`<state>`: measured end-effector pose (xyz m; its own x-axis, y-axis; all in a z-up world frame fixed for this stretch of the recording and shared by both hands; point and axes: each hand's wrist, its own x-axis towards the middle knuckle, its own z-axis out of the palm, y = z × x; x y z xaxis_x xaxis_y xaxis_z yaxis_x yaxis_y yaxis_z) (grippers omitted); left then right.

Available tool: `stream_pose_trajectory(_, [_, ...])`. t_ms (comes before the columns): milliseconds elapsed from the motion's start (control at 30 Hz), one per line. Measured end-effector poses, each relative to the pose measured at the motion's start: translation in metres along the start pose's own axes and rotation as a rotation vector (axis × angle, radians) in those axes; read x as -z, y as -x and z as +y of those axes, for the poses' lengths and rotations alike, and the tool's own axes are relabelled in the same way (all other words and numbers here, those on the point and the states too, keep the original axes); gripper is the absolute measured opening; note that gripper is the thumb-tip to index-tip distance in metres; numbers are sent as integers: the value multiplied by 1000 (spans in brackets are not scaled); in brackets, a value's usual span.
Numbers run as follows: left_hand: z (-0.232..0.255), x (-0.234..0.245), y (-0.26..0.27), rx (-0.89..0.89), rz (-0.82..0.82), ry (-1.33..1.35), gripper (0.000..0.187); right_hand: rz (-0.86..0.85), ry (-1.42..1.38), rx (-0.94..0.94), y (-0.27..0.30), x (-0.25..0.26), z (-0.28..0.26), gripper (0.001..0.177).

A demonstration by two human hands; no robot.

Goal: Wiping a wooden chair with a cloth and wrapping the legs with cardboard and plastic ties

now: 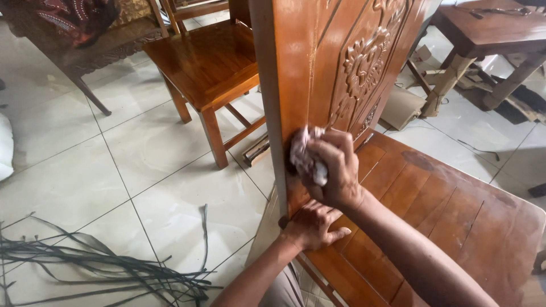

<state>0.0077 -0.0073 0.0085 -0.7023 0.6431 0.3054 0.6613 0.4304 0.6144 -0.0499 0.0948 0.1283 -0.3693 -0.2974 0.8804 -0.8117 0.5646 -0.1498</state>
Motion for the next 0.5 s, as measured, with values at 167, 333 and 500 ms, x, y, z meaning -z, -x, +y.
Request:
stream_pose_trajectory(167, [-34,-47,12,-174,295,-139,24,285,-12,75,-61,-5,-13,35])
stream_pose_trajectory(333, [-24,-30,48,-186,548,54,8,255,-54,24,46,-36,-7,37])
stream_pose_trajectory(500, [-13,-1,74,102,1145,104,37,21,-116,-153,111,-29,-38,50])
